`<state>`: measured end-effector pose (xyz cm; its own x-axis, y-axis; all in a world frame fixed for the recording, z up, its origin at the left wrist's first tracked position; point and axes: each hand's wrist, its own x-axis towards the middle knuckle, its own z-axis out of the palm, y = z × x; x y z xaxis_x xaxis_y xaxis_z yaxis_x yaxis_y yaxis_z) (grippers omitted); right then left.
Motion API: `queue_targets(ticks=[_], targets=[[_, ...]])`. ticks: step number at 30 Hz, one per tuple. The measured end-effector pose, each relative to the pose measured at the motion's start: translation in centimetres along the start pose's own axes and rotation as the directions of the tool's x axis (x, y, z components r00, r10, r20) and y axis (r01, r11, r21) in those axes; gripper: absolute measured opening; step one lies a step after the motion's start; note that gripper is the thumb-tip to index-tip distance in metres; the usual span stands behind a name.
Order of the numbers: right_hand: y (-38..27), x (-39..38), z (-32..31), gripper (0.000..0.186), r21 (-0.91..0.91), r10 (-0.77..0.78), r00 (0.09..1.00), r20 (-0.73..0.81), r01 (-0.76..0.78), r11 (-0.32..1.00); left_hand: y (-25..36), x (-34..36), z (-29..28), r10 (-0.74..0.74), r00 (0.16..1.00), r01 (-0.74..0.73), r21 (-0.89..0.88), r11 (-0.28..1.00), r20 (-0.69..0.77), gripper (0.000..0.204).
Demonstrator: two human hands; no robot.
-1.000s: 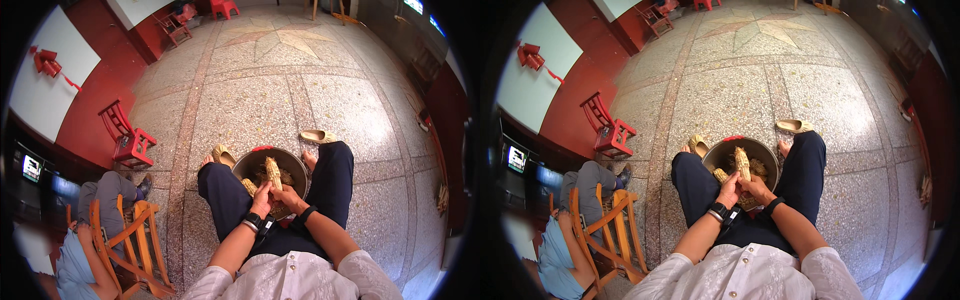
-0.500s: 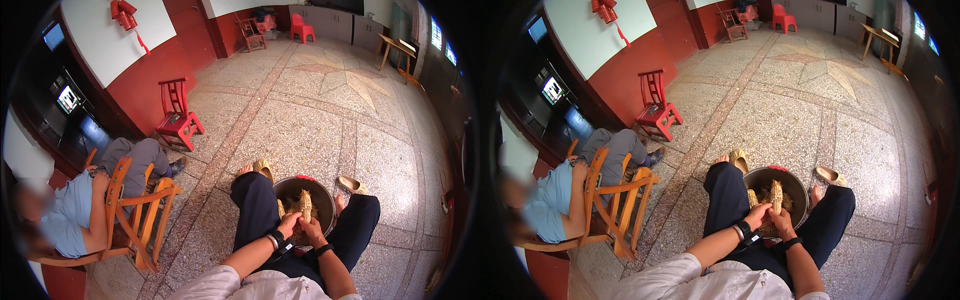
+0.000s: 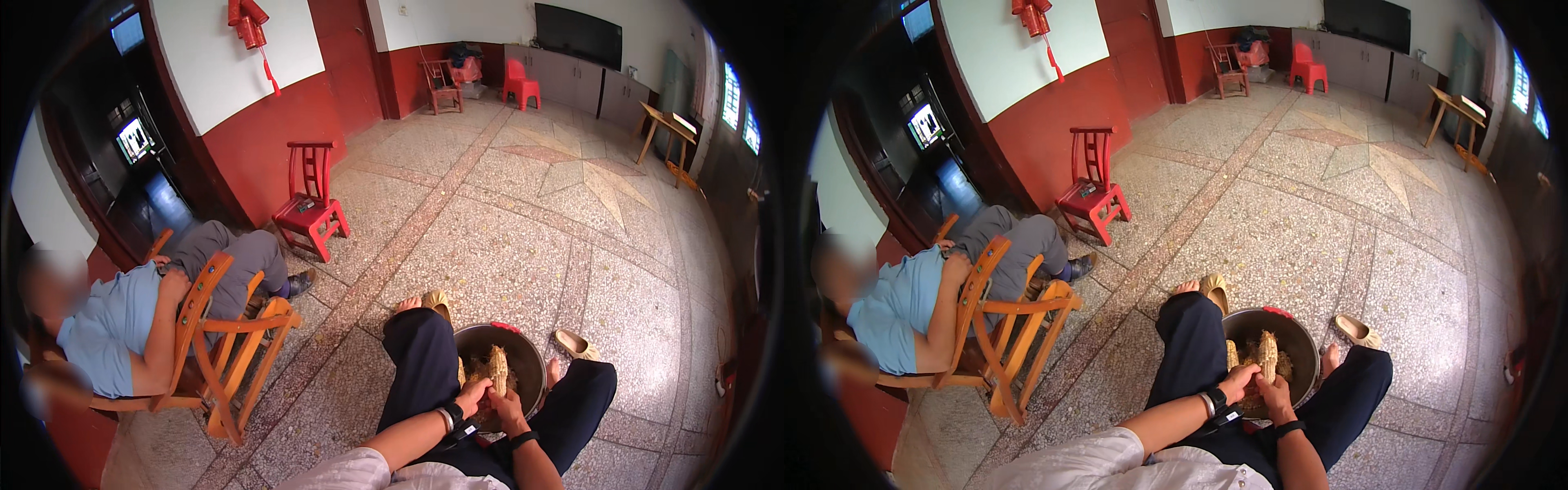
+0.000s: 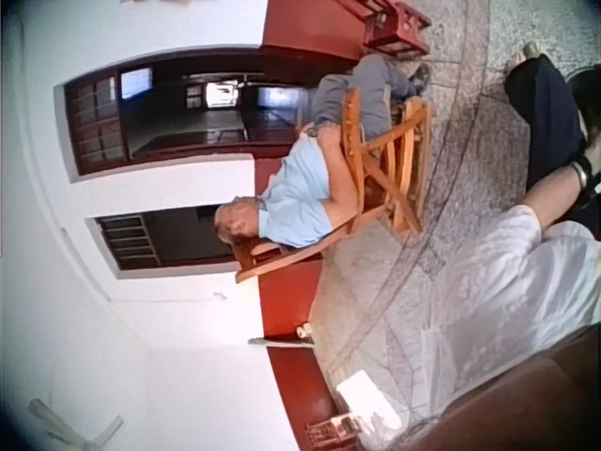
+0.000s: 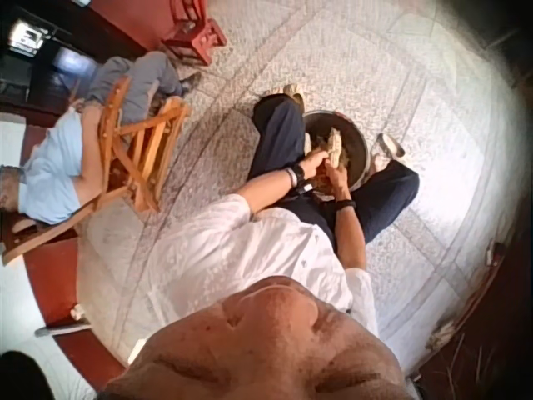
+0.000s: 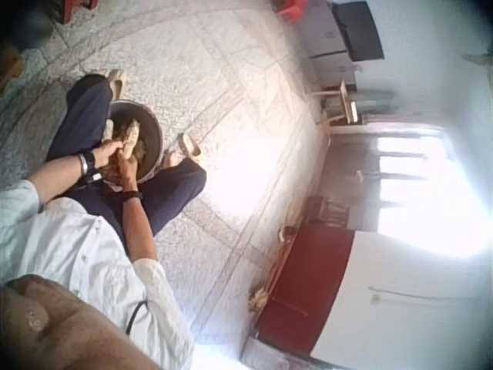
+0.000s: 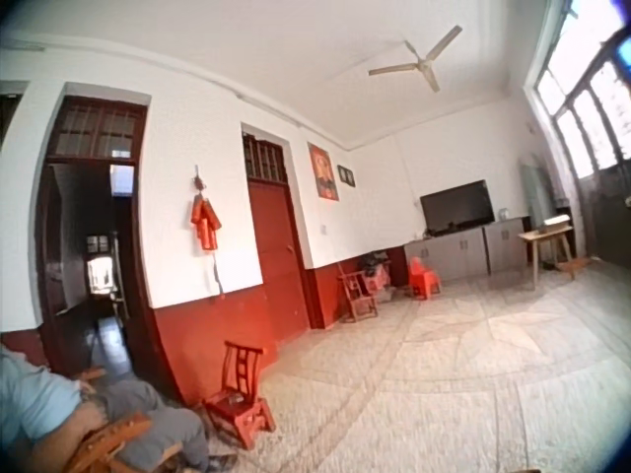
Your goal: The person strips kernels from corn cobs by hand into a metal bowl while sitting on a tiled floor.
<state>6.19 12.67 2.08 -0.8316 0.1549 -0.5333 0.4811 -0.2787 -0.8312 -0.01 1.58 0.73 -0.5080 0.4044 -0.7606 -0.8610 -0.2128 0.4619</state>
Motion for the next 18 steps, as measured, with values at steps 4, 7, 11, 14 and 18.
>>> queue_targets(ticks=[4,7,11,14,18], targets=[[0.0,0.2,-0.1,0.022,-0.011,-0.033,0.999,-0.006,0.033,0.999,-0.6,1.6,-0.5,0.032,0.999,-0.029,-0.103,0.994,0.029,0.012],[0.0,0.4,-0.2,0.025,-0.047,-0.023,0.999,-0.027,0.022,0.999,-0.2,1.4,-0.7,0.049,0.997,-0.042,-0.101,0.994,0.066,0.012],[-1.0,-0.6,0.4,0.024,-0.025,-0.05,0.998,-0.025,0.05,0.998,0.3,0.7,-0.4,0.052,0.992,-0.044,-0.073,0.996,0.115,0.011],[-1.0,-0.2,0.4,0.025,0.085,-0.067,0.998,0.003,0.067,0.994,0.4,0.1,0.2,0.146,0.974,-0.13,-0.101,0.986,0.172,0.014],[-1.3,0.0,0.7,0.031,0.146,-0.085,0.996,0.027,0.08,0.986,0.7,-0.7,0.4,0.194,0.958,-0.174,-0.106,0.979,0.213,0.016]])
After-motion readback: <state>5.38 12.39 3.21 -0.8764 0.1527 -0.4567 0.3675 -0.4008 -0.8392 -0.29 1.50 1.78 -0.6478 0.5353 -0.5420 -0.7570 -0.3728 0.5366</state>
